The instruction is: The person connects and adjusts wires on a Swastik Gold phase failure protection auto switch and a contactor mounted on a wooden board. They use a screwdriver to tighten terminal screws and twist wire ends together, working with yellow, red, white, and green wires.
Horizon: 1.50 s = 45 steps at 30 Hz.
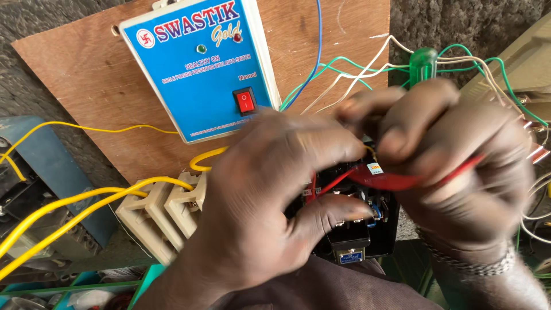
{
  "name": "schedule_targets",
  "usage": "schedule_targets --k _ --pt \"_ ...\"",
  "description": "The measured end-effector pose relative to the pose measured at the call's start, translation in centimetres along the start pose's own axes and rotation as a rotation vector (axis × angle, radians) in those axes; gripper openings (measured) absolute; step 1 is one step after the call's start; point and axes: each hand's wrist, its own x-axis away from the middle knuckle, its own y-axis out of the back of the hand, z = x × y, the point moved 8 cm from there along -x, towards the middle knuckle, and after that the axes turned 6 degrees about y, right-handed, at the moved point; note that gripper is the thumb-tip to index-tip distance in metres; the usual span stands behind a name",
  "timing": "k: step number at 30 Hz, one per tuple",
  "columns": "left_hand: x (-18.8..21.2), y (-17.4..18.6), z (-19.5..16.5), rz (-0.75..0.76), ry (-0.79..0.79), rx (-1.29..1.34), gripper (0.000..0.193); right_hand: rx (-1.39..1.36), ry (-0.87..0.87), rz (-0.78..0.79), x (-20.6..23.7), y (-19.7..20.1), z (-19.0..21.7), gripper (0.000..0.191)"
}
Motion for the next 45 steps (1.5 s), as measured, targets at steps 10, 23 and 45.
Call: schedule_targets --k 10,23,45 --pt "1.7 -2.9 -0.1 0.050 -0.255 -0.233 0.035 0.055 0.016 -0.045 2.5 3.1 0.8 0.012" --pt "2.5 -0.9 3.1 -0.022 -0.459 -0.923 0.023 1.294 0.184 0.641 -1.5 -0.9 1.9 0.017" --pt "2.5 -2.7 4.0 -0.218 -0.531 -0.868 0.035 1.326 0.685 1.091 -0.5 -4.0 0.1 0.047"
